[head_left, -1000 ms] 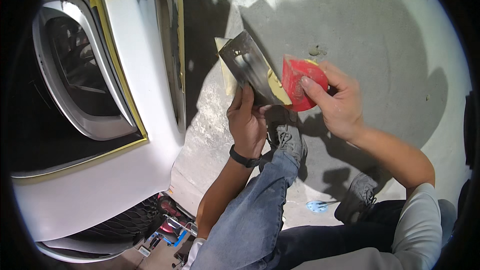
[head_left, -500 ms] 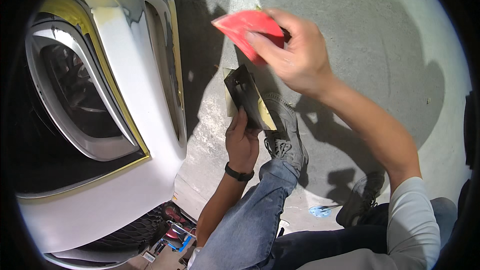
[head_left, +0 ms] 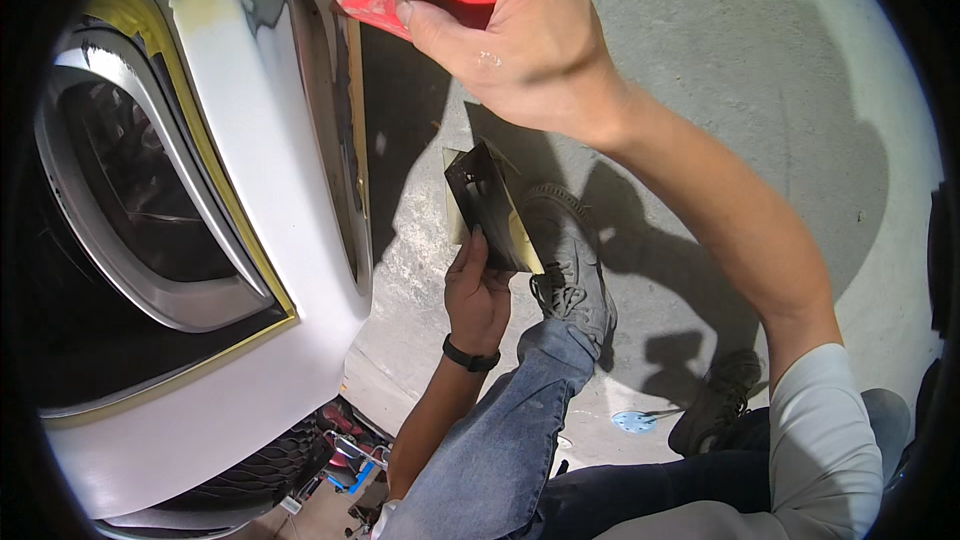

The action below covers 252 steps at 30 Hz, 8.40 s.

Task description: The person applies yellow body filler to the front bumper of a white car using a red spreader and a metal putty knife. They smooth the filler along the bumper edge and around the headlight area, then scrape excess material from the tools.

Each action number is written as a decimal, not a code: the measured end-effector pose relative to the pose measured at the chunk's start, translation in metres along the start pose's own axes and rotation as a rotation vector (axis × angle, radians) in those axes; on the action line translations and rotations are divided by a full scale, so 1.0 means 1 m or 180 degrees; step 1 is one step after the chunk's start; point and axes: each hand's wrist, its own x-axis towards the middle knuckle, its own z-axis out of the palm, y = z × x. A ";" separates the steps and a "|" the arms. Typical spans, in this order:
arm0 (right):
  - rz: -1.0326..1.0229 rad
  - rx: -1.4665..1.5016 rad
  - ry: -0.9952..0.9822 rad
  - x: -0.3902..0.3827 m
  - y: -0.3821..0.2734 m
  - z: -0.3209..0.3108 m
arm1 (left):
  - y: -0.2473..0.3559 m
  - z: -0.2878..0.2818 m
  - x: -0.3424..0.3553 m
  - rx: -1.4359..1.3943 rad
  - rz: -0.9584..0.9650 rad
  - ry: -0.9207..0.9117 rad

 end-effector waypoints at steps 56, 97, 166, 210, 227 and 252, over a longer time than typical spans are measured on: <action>-0.0381 0.0108 -0.0143 0.017 -0.002 -0.012 | 0.011 -0.011 -0.016 -0.0706 -0.0511 0.0396; -0.1351 -0.0854 0.0157 -0.019 0.009 -0.006 | 0.016 -0.026 -0.024 -0.1032 -0.0529 -0.0047; -0.0824 0.0918 0.1201 -0.005 0.050 0.052 | 0.029 -0.054 -0.053 0.1168 0.0151 0.1129; -0.0815 0.1155 0.0824 0.008 0.045 0.034 | 0.026 -0.057 -0.051 0.1141 0.0076 0.0975; -0.0948 0.0806 0.0884 0.009 0.046 0.038 | 0.029 -0.056 -0.051 0.1207 0.0016 0.0978; 0.0057 0.1286 0.0253 -0.141 0.012 0.094 | 0.027 -0.060 -0.052 0.1148 0.0068 0.1062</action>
